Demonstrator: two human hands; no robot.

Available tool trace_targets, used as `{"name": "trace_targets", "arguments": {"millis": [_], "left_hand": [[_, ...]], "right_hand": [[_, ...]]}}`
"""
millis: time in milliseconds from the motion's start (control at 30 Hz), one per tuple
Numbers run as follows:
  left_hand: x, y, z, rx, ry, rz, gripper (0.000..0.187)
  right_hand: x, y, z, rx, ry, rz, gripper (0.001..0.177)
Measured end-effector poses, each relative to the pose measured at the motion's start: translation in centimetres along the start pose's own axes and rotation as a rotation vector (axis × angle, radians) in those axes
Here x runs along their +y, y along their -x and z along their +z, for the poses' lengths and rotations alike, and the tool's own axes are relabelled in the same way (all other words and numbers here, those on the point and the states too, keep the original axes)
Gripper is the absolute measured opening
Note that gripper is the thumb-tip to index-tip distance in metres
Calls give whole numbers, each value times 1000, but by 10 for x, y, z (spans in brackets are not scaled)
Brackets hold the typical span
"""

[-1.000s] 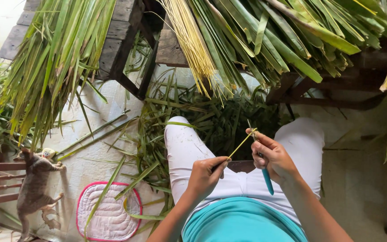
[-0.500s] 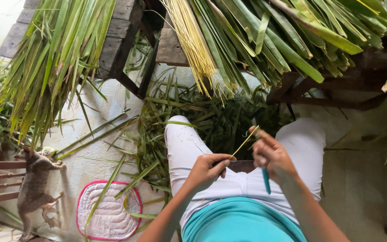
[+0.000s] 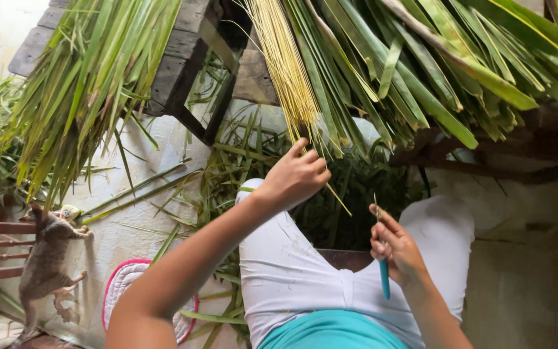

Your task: Stripping the leafy part from the central rib of palm leaves using a small knife

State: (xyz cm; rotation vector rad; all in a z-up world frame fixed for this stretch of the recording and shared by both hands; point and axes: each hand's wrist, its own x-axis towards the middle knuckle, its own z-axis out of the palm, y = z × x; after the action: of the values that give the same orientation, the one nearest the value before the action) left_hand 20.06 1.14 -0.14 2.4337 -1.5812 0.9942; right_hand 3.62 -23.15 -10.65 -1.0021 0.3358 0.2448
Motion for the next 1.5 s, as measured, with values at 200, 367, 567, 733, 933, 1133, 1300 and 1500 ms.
{"name": "trace_targets", "arguments": {"millis": [200,367,567,733,933,1133,1300,1500], "left_hand": [[-73,-21,51,-434,2,44,8],[-108,-4,104,-368,41,5,6],[-127,15,142,-339,88,-19,5],[-128,20,152,-388,92,-86,11],[-80,7,129,-437,295,-132,52],[-42,31,158,-490,283,98,97],[-40,34,152,-370,211,100,78],[-27,34,156,-345,190,75,54]], "right_hand": [[3,-7,-3,113,-133,223,47],[11,-23,-13,156,-107,255,47],[9,-33,-4,179,-110,281,47],[5,-41,8,171,-90,286,48],[-1,-54,9,153,-95,263,50],[-23,-61,20,155,-64,187,51],[-23,-61,20,146,-75,182,49],[-11,-66,26,113,-78,224,49]]}}
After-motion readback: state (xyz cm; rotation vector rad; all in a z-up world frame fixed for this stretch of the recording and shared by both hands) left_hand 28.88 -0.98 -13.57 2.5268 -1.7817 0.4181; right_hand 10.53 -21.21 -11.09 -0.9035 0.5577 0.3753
